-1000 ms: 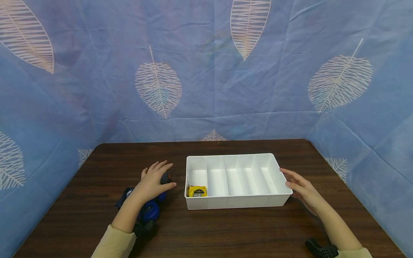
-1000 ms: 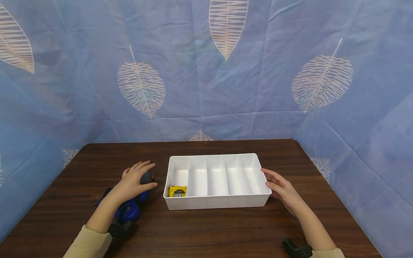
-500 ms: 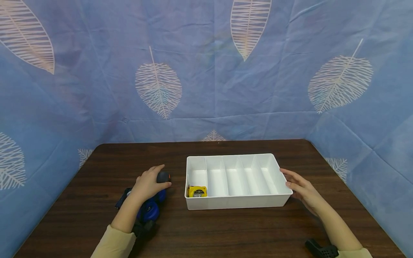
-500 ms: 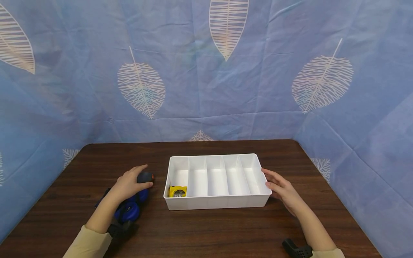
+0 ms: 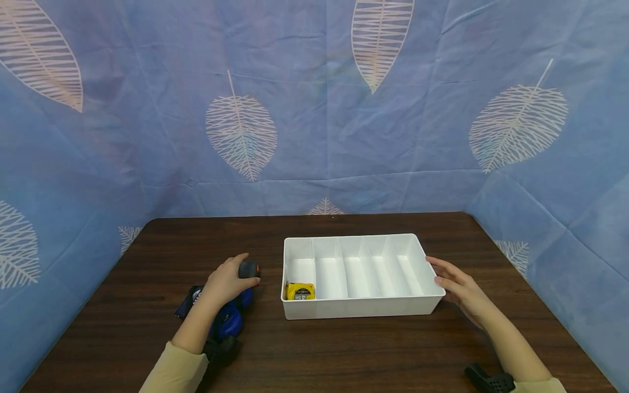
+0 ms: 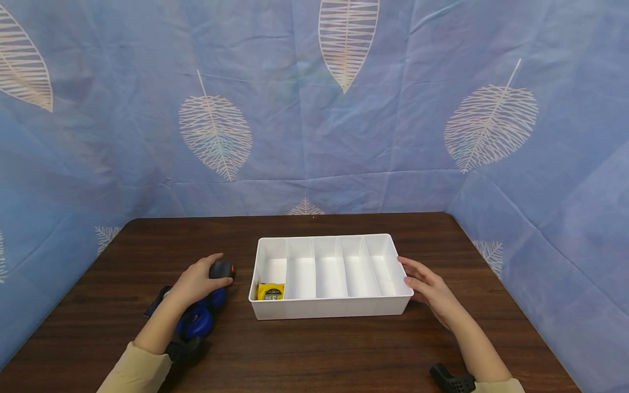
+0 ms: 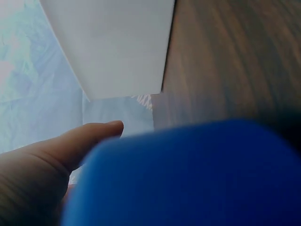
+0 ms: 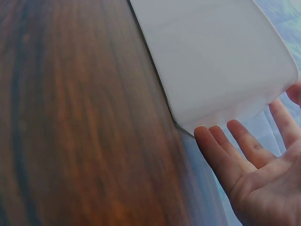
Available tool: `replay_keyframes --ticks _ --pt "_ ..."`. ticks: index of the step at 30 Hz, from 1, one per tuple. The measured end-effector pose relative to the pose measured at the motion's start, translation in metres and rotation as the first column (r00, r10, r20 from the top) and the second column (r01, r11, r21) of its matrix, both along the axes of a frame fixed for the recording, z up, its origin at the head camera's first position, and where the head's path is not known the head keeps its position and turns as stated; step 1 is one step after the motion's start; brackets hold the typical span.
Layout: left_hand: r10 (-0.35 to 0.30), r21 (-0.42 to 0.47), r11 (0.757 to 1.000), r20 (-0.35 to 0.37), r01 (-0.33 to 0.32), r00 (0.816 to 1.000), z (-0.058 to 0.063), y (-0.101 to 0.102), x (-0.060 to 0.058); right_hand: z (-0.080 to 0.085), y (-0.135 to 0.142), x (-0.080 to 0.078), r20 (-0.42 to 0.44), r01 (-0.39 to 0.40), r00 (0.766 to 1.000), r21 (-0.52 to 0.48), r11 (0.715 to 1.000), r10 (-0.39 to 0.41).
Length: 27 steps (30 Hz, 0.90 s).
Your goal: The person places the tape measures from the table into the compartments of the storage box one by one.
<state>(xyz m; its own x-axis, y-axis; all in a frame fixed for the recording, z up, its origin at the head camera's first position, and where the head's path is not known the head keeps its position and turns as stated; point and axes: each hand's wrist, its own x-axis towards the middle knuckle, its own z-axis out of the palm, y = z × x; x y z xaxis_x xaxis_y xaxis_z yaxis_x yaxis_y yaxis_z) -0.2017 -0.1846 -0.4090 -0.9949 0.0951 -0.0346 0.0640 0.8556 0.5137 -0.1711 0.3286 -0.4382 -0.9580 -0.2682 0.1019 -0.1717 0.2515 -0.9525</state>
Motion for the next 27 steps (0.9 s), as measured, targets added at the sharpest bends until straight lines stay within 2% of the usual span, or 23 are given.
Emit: replay_keyframes --ticks 7,27 --pt "0.036 0.015 0.999 0.012 -0.036 0.999 -0.006 0.0 -0.001 0.0 0.0 0.0 0.014 0.009 1.0 0.004 1.0 -0.009" --pt "0.071 -0.011 0.997 -0.02 -0.071 0.997 -0.016 -0.001 -0.003 -0.001 -0.001 0.0 0.019 0.03 0.999 0.013 0.999 -0.031"
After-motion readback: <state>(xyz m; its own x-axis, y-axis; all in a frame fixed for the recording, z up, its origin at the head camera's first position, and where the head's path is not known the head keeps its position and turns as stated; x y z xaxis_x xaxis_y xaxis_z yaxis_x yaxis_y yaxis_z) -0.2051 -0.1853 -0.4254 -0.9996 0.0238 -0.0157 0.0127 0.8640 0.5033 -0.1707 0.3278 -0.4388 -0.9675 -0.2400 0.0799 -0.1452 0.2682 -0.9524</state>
